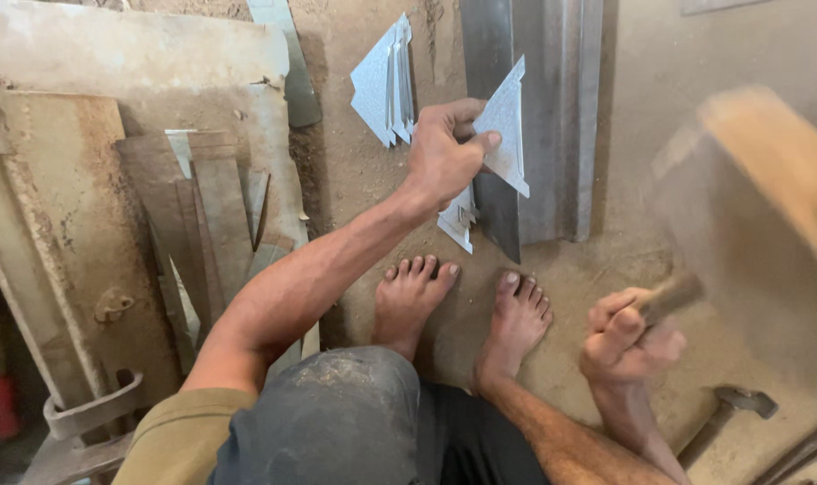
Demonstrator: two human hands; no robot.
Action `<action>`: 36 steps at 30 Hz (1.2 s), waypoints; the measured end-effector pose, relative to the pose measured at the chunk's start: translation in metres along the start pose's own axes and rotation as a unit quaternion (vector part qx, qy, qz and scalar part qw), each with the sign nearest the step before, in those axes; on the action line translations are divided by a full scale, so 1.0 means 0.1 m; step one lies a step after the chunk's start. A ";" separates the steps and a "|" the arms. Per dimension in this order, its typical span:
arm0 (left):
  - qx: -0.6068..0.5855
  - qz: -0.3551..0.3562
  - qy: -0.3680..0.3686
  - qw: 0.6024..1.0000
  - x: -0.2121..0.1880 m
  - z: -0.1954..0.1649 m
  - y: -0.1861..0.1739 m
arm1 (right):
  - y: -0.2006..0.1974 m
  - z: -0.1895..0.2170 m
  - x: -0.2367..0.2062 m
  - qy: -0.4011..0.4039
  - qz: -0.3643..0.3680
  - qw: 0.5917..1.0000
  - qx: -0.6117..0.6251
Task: The person sits on the floor of a metal workshop and bends small sheet-metal pieces by hand against a heavy angle-iron bar, striking them with a wooden mallet to form an angle. Each finished piece is placed on a growing stack of completed pieces beside the work area.
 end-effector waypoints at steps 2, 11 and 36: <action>0.040 -0.012 0.004 0.999 0.00 0.01 0.00 | 0.01 0.03 0.01 0.035 0.044 0.996 -0.072; 0.029 0.001 0.025 0.999 0.03 0.07 0.00 | 0.12 -0.05 0.03 -0.056 0.053 0.996 -0.040; 0.050 0.064 0.057 0.995 -0.14 0.28 -0.19 | 0.02 -0.08 0.08 0.164 0.005 0.981 0.105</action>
Point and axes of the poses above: each hand's wrist, its own x-axis towards the middle knuckle, its own y-axis out of the palm, z = x × y, the point moved 1 cm from there along x, towards the middle knuckle, and after that the axes turned 8 degrees about x, right-handed, at the moved point
